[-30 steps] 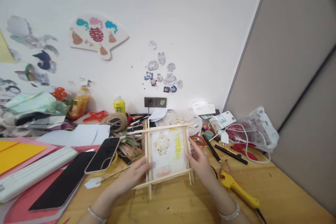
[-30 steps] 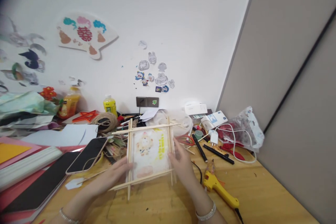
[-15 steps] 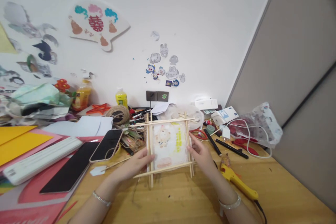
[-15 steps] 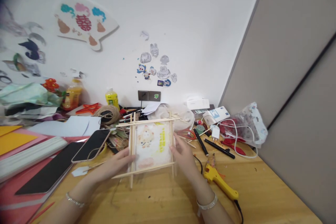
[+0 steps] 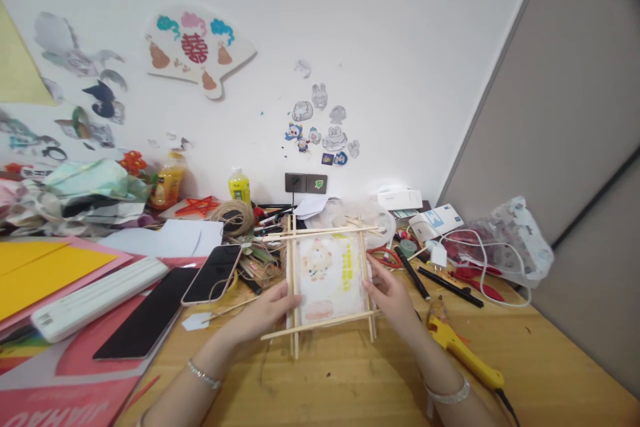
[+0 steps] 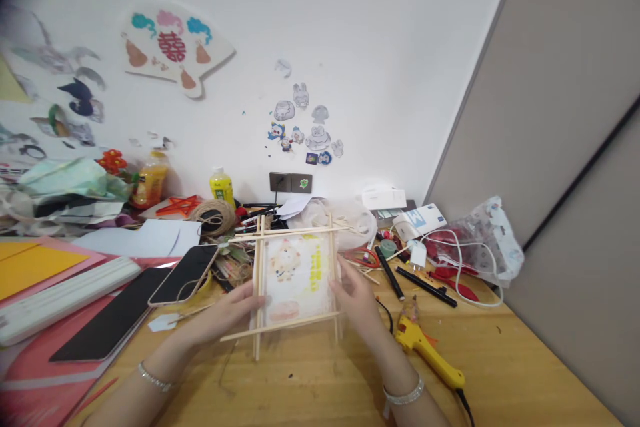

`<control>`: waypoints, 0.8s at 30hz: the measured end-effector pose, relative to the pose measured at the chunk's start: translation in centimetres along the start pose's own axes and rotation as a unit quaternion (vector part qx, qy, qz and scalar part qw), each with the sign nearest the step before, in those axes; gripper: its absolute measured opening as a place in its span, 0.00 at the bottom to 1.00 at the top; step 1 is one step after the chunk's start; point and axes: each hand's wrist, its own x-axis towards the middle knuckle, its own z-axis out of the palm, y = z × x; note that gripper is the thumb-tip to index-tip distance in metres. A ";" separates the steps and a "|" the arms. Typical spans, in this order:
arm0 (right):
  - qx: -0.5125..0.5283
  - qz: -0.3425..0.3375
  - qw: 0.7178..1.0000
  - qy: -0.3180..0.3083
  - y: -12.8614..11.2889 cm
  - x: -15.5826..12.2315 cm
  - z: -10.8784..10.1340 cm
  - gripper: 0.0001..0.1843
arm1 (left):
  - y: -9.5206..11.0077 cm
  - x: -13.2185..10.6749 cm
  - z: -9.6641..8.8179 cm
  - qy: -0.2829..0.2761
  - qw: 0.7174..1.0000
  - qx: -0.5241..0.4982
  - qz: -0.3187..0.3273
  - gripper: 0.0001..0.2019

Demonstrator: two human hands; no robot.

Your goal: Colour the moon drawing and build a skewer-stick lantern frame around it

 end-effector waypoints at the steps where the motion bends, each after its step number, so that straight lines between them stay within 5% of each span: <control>1: 0.003 0.001 1.000 0.000 0.0 0.0 0.0 0.28 | 0.0 0.0 0.0 0.000 1.000 -0.005 0.002 0.16; 24: -0.012 -0.008 1.000 0.021 -0.1 0.2 -0.1 0.28 | 0.4 -0.2 0.4 -0.002 1.000 -0.012 -0.025 0.17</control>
